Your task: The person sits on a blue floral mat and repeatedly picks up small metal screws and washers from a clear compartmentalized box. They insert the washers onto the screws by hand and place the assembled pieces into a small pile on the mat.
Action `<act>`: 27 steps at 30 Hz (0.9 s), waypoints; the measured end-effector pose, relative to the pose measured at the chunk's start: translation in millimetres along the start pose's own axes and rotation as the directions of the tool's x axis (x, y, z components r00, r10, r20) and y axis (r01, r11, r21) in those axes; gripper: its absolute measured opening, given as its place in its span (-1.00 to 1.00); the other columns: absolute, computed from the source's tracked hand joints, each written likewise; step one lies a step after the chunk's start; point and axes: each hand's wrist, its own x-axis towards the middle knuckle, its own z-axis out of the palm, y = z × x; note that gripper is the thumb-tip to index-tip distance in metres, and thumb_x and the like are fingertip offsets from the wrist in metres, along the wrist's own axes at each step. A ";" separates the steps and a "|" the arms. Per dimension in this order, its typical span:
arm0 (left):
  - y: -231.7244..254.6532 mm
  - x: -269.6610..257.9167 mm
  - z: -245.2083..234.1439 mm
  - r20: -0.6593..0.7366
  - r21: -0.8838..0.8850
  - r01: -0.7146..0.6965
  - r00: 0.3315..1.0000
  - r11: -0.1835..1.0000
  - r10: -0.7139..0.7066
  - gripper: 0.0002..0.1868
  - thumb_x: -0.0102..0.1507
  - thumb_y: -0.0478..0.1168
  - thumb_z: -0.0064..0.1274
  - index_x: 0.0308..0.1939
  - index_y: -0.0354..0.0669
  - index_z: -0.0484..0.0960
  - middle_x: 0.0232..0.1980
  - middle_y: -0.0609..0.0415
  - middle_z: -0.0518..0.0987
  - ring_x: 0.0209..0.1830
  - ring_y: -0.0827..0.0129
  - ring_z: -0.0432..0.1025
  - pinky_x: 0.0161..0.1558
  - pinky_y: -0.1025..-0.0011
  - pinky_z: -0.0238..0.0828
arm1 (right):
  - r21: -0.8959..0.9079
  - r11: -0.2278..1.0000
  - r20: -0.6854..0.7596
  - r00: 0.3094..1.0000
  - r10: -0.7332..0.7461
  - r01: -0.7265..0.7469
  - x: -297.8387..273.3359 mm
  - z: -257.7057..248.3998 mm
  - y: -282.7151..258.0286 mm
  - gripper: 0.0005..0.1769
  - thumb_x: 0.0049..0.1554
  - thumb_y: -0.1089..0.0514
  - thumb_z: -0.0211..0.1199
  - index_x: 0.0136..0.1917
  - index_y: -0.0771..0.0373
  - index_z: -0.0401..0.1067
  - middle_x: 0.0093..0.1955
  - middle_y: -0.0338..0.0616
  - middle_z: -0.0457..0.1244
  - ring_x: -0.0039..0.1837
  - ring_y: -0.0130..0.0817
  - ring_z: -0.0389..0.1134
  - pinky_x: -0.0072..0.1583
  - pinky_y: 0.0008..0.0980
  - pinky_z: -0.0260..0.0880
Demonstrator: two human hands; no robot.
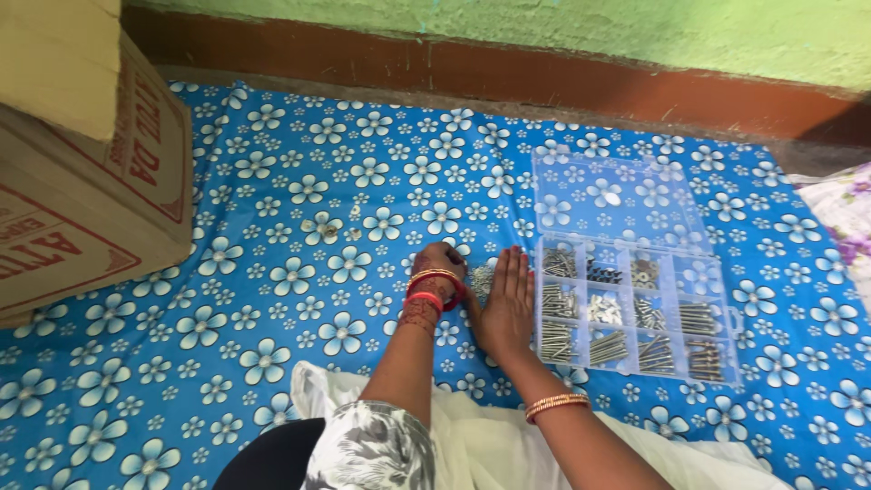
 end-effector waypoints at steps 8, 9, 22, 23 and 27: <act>-18.3 18.2 19.4 0.053 -0.124 0.126 0.991 0.984 -0.120 -0.84 0.09 -0.30 0.28 -0.24 -0.11 0.76 -0.14 0.00 0.74 -0.10 0.26 0.65 0.04 0.36 0.57 | 0.027 1.000 -0.040 0.999 0.017 -0.016 -3.9 11.3 11.2 0.03 0.20 -0.24 0.15 0.62 0.43 -0.18 0.68 0.24 -0.20 0.70 0.07 -0.27 0.60 0.00 -0.34; -16.7 16.0 17.7 0.065 -0.109 0.135 0.990 0.985 -0.129 -0.84 0.09 -0.30 0.28 -0.24 -0.11 0.75 -0.14 0.00 0.74 -0.10 0.26 0.65 0.04 0.36 0.57 | 0.010 1.000 -0.034 0.999 0.015 -0.015 -3.6 11.4 12.2 0.03 0.20 -0.24 0.15 0.63 0.42 -0.18 0.68 0.22 -0.20 0.70 0.06 -0.27 0.60 0.00 -0.34; -4.1 7.8 3.2 0.106 -0.062 0.103 0.990 0.993 -0.096 -0.76 0.03 -0.29 0.33 -0.22 -0.12 0.72 -0.12 0.00 0.73 -0.08 0.25 0.64 0.06 0.36 0.56 | 0.189 0.961 0.033 0.977 -0.210 0.200 -1.0 -22.2 2.5 -0.39 0.28 0.18 0.07 0.55 0.37 0.12 0.54 0.19 0.07 0.58 0.06 0.04 0.54 -0.03 -0.02; -2.5 7.6 1.5 0.115 -0.059 0.104 0.989 0.993 -0.096 -0.73 0.00 -0.28 0.35 -0.21 -0.11 0.72 -0.12 0.01 0.74 -0.08 0.25 0.64 0.06 0.36 0.57 | 0.184 0.972 0.025 0.987 -0.156 0.149 0.3 -24.6 0.6 -0.48 0.23 0.24 0.07 0.45 0.35 0.23 0.45 0.15 0.14 0.51 0.04 0.11 0.47 -0.06 0.09; 5.9 1.8 -5.3 0.155 0.025 0.084 0.984 0.996 -0.087 -0.60 -0.05 -0.19 0.48 -0.18 -0.11 0.71 -0.07 0.05 0.72 -0.04 0.28 0.62 0.10 0.36 0.54 | 0.133 0.991 0.061 0.998 -0.031 0.022 14.6 -31.7 3.8 -0.65 0.06 0.39 0.11 0.10 0.28 0.53 0.10 0.01 0.31 0.24 -0.03 0.31 0.22 -0.15 0.37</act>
